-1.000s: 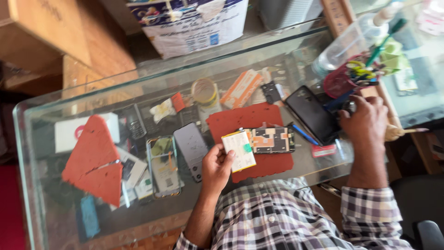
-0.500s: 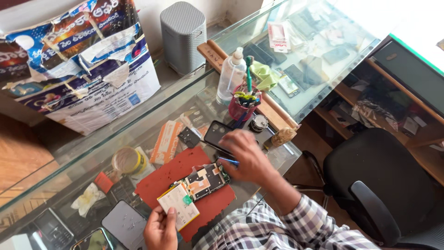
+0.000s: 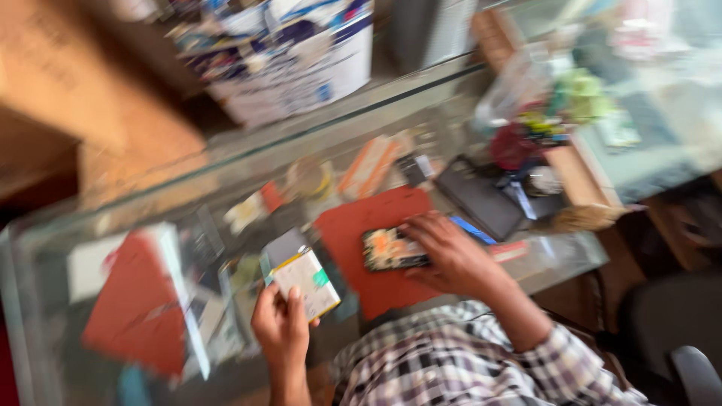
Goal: The person removes a battery from a partially disassembled mobile phone and then uses a screwdriver to secure internal components.
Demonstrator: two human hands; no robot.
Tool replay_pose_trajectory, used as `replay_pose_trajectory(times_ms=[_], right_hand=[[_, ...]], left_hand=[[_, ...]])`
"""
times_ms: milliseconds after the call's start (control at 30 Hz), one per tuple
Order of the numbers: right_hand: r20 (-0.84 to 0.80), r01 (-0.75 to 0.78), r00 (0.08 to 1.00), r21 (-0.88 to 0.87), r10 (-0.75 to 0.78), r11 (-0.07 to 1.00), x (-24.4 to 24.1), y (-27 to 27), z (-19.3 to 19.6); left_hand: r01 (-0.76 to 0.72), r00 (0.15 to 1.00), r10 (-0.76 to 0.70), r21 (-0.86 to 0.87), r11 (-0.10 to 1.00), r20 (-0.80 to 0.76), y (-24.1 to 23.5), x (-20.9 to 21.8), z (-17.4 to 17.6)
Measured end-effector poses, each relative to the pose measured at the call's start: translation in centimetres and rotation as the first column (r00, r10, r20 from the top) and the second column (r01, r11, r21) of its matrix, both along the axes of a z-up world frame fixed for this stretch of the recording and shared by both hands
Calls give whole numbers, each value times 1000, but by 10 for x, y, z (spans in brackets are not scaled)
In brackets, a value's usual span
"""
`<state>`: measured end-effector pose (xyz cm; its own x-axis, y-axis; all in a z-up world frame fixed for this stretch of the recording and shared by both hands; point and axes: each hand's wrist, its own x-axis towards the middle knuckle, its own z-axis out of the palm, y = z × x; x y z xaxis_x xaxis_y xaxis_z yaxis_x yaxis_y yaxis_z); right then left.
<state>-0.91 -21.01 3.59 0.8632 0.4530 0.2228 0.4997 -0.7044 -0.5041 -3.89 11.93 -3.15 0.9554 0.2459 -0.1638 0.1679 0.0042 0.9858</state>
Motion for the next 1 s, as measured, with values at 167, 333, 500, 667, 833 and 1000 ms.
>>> replay_pose_trajectory(times_ms=[167,333,500,667,833,1000], right_hand=[[36,23,999,26,-24,999,2,9,2],[48,13,999,-5,-13,1000,6,11,4],[42,26,999,-18,-26,999,8,12,3],[48,36,998,-19,-35,999,8,10,1],[31,55,998,-25,-54,998,7,9,0],[0,69,998,-16,-69,998,6,8,0]], left_hand=[[-170,982,178,-121,978,64,40,-5,10],[-298,954,300,-129,946,-3,63,-10,17],[-154,984,147,71,985,100,65,-6,24],[-105,994,85,395,912,67,59,4,32],[-64,998,68,467,882,9,50,12,33],[-89,996,86,331,940,25,41,12,20]])
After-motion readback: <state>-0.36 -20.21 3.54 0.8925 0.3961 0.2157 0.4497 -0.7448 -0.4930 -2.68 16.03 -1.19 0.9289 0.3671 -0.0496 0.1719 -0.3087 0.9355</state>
